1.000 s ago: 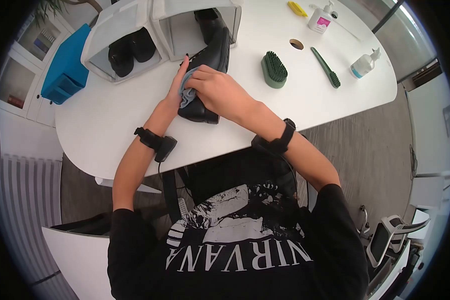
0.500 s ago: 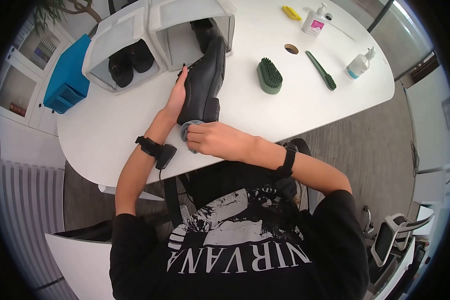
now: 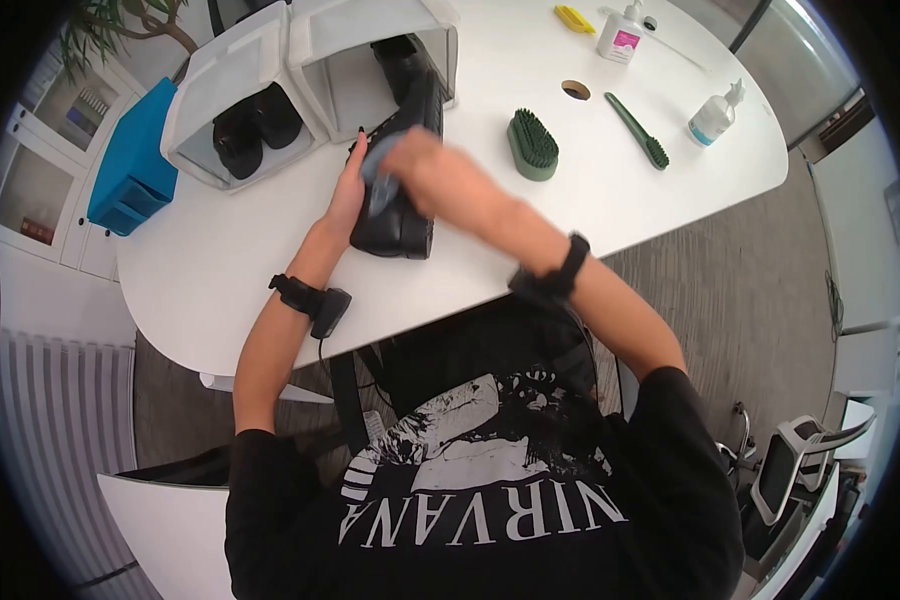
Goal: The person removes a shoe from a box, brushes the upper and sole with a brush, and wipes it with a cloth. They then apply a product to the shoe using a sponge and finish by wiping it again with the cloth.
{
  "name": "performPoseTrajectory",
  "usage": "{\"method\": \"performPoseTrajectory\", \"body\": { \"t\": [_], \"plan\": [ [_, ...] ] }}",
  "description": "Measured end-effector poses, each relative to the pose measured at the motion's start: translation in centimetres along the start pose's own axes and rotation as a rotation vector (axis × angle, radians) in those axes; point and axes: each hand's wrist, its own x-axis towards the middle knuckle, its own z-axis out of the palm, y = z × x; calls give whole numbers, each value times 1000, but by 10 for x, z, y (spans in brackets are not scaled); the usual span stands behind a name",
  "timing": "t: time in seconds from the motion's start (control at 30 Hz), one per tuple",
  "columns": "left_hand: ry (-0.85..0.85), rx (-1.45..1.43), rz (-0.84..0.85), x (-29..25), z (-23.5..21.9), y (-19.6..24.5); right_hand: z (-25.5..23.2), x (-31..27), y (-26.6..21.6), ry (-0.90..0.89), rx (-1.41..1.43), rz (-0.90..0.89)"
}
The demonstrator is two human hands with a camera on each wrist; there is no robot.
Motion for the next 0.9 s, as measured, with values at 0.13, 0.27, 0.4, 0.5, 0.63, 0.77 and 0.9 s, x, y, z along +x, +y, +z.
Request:
{"method": "performPoseTrajectory", "body": {
  "t": [0.13,0.27,0.4,0.5,0.63,0.77,0.9],
  "plan": [
    [-50,-120,36,15,-14,-11,-2,-5,-13,-44,205,-79],
    [-16,-125,16,-6,14,6,1,-26,-48,-260,250,-304],
    [-227,-129,-82,21,-38,-23,6,-2,-15,-63,163,-139],
    [-117,-317,101,24,-4,-17,13,-16,-39,-243,233,-353],
    [-60,-291,-78,0,11,4,9,-13,-42,-227,109,-284],
    [-173,-275,-151,4,-14,-9,8,-5,-31,-88,153,-249],
    [-69,-141,-184,-3,-1,6,4,-16,-41,-151,119,-271]
  ]
}}
